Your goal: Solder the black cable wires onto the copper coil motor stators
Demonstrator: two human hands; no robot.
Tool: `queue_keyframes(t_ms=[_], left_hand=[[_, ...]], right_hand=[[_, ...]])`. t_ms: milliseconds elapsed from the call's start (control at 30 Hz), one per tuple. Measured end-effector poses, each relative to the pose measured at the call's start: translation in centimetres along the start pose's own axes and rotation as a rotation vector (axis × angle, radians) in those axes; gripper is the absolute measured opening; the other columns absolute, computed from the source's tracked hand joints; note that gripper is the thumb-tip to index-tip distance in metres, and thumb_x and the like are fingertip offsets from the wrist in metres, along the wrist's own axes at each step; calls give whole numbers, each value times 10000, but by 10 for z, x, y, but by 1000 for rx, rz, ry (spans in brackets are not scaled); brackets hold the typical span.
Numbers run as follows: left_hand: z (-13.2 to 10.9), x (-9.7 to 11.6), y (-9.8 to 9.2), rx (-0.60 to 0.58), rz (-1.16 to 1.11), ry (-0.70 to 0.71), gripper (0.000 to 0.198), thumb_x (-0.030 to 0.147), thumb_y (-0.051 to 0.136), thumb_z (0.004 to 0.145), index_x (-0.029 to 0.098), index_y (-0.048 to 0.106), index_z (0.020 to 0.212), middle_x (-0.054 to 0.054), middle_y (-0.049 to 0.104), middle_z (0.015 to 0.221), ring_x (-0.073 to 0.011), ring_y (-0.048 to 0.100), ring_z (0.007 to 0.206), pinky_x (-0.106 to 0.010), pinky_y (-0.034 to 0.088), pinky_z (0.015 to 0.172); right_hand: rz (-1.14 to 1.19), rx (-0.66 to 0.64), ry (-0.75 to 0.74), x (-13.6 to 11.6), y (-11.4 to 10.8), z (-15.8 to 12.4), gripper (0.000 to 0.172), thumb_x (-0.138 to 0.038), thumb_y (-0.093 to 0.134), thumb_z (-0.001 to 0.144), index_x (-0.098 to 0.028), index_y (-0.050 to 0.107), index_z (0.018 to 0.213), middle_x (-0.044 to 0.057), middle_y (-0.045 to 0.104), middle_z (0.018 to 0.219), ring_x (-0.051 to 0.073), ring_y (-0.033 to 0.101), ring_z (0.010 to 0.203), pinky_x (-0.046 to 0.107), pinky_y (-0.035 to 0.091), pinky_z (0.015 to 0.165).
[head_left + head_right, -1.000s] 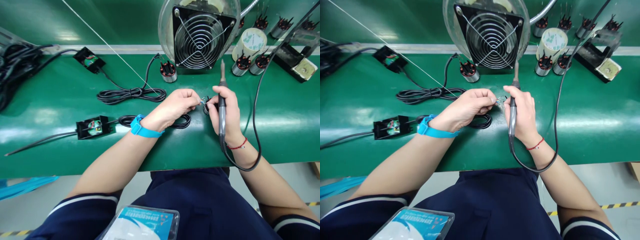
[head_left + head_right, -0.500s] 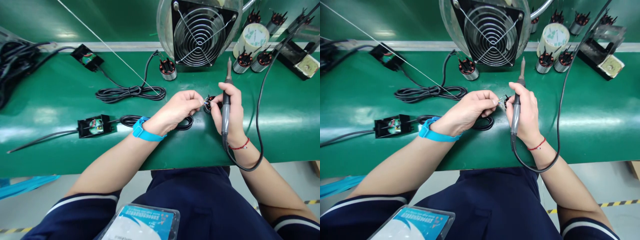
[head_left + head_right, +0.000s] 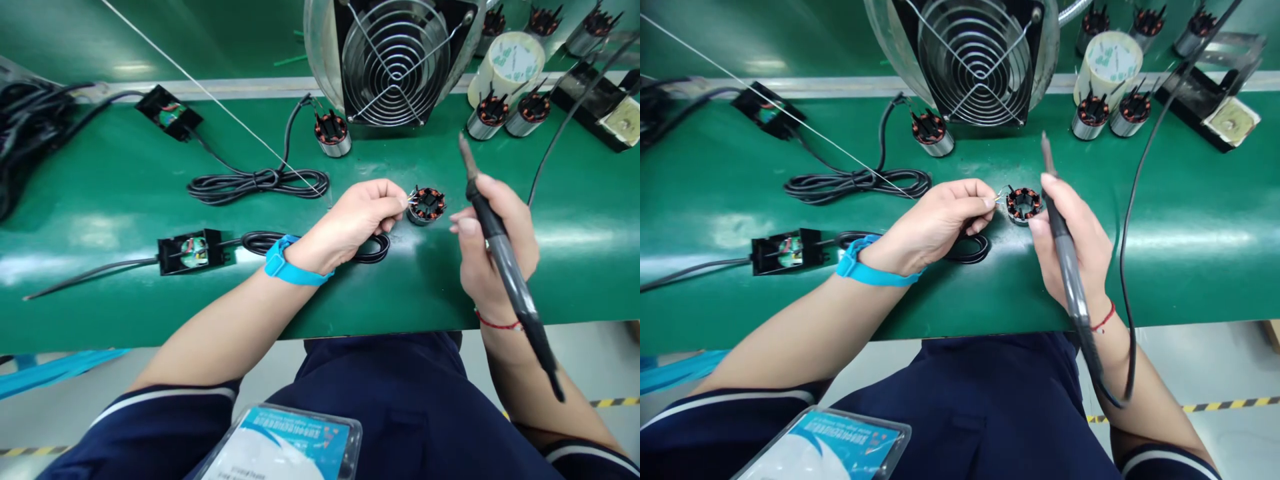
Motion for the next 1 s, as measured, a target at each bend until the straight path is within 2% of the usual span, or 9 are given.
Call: queue_keyframes(t_ms=[133,233,533,700,867,1000], left_hand=[[-1,1,-2,63,10,15,149,30,558,752,155,546,672,43,516,558,-39,414,461,-178,279,441],[-2,3,-2,88,18,33,166,17,558,749,158,533,665,48,503,556,-37,410,464,-176,292,449],[-2,4,-2,98,42,60,168,19,555,776,157,537,681,50,511,567,-35,420,471,-168,332,475],[-2,3,-3,98,46,65,170,20,546,782,157,537,681,50,507,571,-31,420,471,-166,332,474],[-2,3,-3,104,54,63,164,25,557,780,159,532,689,48,513,581,-31,423,475,-163,338,477],[-2,4,-3,107,55,67,174,23,557,783,162,529,681,51,510,578,-33,423,474,-175,339,485]], right_hand=[[-39,130,-93,-13,-14,-18,272,-329,653,919,-291,650,1189,41,709,974,202,687,763,370,593,673],[-46,163,-126,-17,-17,-23,197,-337,645,917,-274,676,1101,38,705,893,191,686,724,334,579,606],[-29,102,-133,-18,-13,-23,188,-345,633,915,-279,672,1087,17,716,854,179,693,669,316,570,564],[-14,90,-90,-12,-12,-25,211,-335,650,908,-286,672,1112,17,719,837,174,697,635,315,578,574],[-5,85,-96,-12,-12,-26,220,-339,661,893,-276,669,1103,11,728,894,182,719,681,316,598,602],[6,65,-81,-10,-10,-25,260,-356,662,903,-301,654,1156,14,727,876,171,679,596,332,592,580]])
Point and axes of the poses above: each hand's wrist, its own z-axis towards the middle knuckle, its own y-axis out of the palm, x = y × z, the point moved 9 cm from there along z, towards the middle knuckle
